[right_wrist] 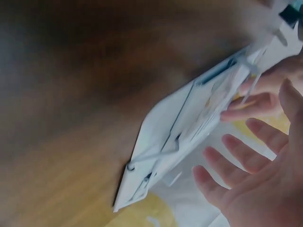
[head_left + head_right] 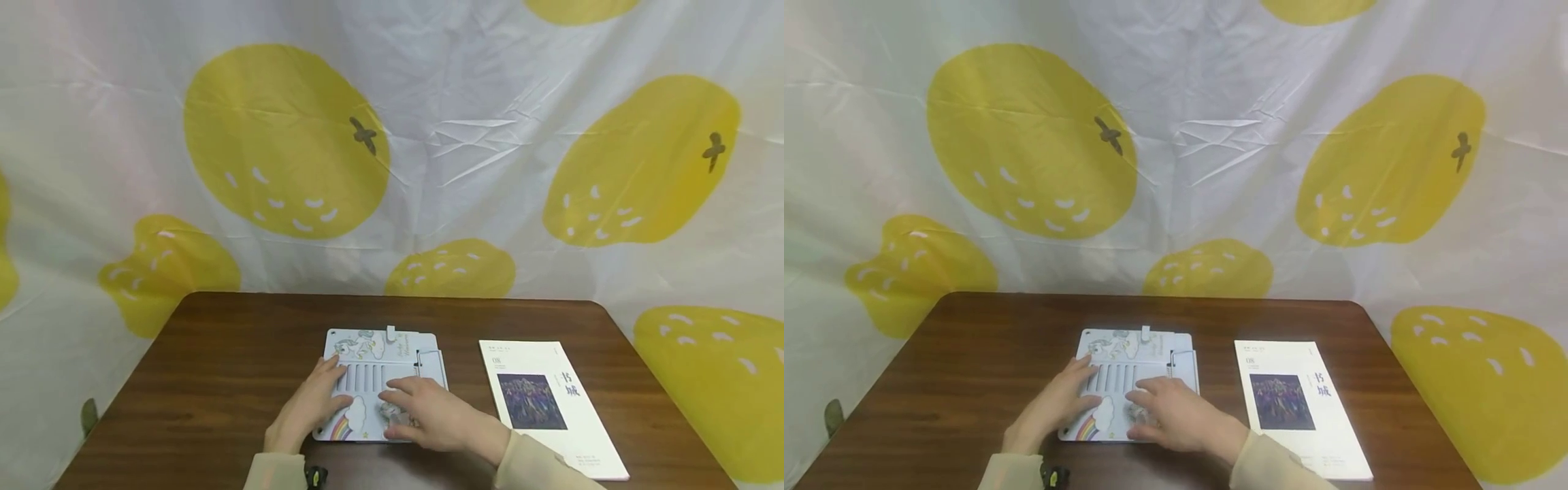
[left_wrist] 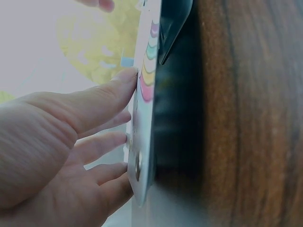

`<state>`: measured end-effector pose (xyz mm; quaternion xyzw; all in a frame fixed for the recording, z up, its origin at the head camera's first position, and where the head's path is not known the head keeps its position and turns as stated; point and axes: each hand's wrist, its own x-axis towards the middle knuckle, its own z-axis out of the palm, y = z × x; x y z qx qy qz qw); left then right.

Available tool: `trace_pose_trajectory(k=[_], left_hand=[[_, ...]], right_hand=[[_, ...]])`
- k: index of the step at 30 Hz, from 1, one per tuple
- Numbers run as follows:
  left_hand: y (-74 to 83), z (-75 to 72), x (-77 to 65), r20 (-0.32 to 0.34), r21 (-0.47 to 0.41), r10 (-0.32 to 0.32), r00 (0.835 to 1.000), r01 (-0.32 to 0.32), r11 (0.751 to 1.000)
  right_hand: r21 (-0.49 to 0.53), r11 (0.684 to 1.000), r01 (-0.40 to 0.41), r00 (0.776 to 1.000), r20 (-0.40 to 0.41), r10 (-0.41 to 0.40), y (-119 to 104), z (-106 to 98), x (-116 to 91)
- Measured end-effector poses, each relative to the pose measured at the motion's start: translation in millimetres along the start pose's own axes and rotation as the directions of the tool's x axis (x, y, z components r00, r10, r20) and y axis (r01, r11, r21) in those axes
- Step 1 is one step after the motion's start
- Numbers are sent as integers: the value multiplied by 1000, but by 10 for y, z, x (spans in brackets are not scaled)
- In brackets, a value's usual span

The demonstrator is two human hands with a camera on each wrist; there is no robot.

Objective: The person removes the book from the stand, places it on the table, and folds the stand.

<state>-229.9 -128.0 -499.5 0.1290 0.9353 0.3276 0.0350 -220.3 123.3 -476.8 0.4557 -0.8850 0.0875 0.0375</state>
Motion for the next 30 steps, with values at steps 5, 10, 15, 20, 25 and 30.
trace_pose_trajectory(k=[5,10,15,20,25,30], left_hand=[[-17,7,-6,-4,3,11,1000,-11,1000],[-15,1,4,4,12,7,1000,-7,1000],[2,-11,2,12,8,-3,1000,2,1000],[3,-16,3,5,10,6,1000,-6,1000],[-3,-9,10,7,13,20,1000,-20,1000],[-9,-7,9,-3,18,33,999,-33,999]], right_hand=[[-31,998,53,999,-11,-53,-65,70,-66],[-36,996,77,997,-14,-77,-88,123,-86],[-57,993,101,994,-22,-103,-89,158,-79],[-37,993,115,993,-20,-115,-57,160,-53],[19,994,106,994,-1,-106,-18,132,-27],[45,994,98,995,8,-98,-10,114,-16]])
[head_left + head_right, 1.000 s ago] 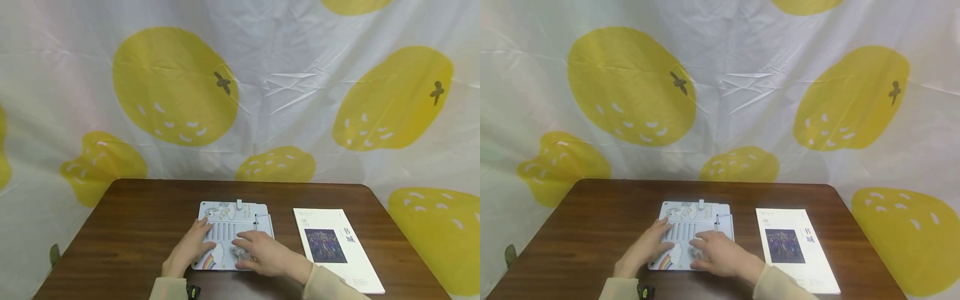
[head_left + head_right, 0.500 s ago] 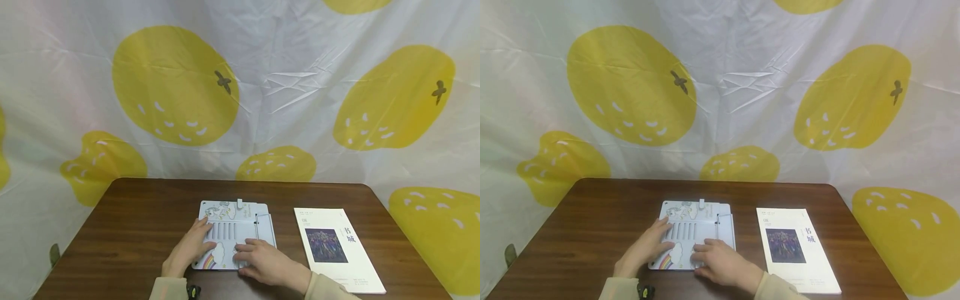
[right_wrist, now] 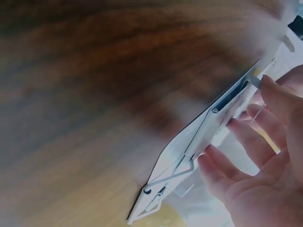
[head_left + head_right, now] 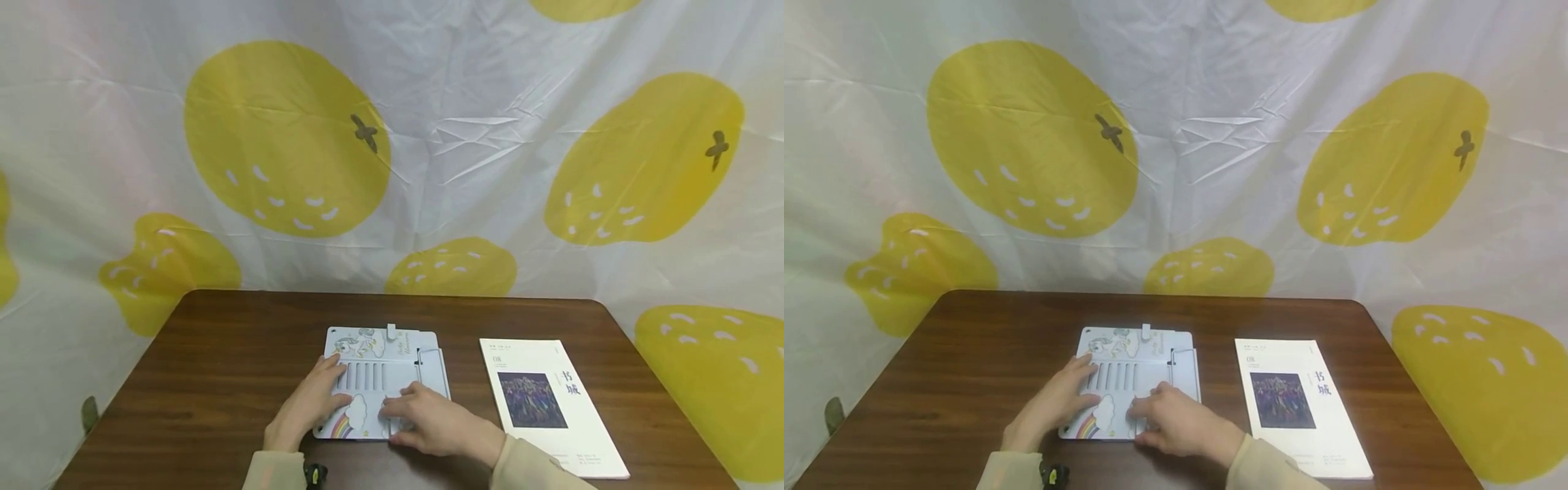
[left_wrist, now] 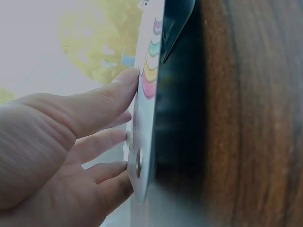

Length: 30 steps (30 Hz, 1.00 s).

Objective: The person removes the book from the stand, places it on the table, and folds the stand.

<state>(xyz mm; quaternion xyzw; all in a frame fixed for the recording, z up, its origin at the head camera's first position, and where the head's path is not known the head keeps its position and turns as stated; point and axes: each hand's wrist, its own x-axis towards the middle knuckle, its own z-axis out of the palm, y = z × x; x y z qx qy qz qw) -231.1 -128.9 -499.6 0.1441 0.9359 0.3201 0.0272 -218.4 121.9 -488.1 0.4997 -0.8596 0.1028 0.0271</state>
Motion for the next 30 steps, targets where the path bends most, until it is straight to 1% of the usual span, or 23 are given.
trace_pose_trajectory(k=[6,11,15,19,21,24,26,30], left_hand=[[-8,-4,-14,9,-24,-15,1000,15,1000],[-46,-2,-56,8,-36,-33,999,34,999],[-85,-20,-73,12,-31,-32,999,32,999],[-128,-46,-86,20,-3,-49,999,49,999],[-141,-72,-82,20,6,-57,998,57,998],[-150,-111,-75,7,10,-48,999,48,999],[-140,-141,-74,-9,12,-30,1000,30,999],[-98,-216,-74,-40,23,1,999,0,1000]], right_hand=[[32,999,-30,1000,-9,30,22,36,22],[63,998,-13,999,-29,15,40,99,47],[30,999,21,999,-34,-20,28,120,73],[-12,1000,22,1000,0,-22,-27,70,99],[-28,1000,-8,1000,21,8,-57,12,118],[-47,997,-67,997,42,69,-85,-100,136],[-49,993,-110,992,60,113,-91,-180,137],[-46,986,-162,983,77,165,-79,-323,112]])
